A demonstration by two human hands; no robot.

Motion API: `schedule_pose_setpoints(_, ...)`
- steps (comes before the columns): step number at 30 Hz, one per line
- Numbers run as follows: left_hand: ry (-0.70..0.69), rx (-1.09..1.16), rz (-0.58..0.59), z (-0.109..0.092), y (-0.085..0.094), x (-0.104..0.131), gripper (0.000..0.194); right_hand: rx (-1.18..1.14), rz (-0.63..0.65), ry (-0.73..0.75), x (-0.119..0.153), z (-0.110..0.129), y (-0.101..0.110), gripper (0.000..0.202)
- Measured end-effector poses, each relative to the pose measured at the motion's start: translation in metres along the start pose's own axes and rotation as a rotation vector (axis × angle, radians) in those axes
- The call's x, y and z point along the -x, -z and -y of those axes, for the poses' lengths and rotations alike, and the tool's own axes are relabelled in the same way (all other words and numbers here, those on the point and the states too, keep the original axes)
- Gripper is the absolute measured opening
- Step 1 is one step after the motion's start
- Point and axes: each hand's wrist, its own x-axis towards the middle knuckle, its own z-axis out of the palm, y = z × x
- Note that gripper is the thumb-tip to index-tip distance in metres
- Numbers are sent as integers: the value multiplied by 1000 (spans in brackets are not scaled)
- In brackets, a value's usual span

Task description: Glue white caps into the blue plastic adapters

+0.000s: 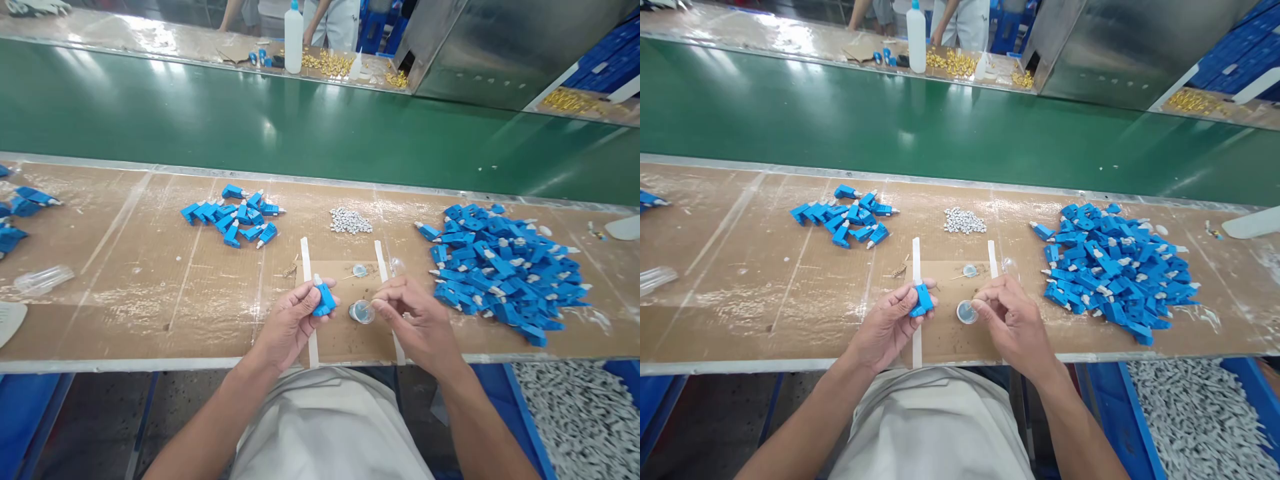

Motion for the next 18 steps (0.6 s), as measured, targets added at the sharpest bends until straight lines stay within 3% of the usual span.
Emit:
schedule_pose_setpoints(3,1,5,-15,0,6,-1,37,12,58,-74,2,-14,-3,15)
schedule_pose_setpoints(8,4,26,-18,2,13,-2,36,147,-84,-34,-37,-31,7,19)
schedule_pose_setpoints(14,2,57,-38,1,17,-3,36,357,111,183,-118,-43,-9,10)
schedule_pose_setpoints(18,4,88,-51,1,18,-2,34,453,216,273,-150,-41,-31,17)
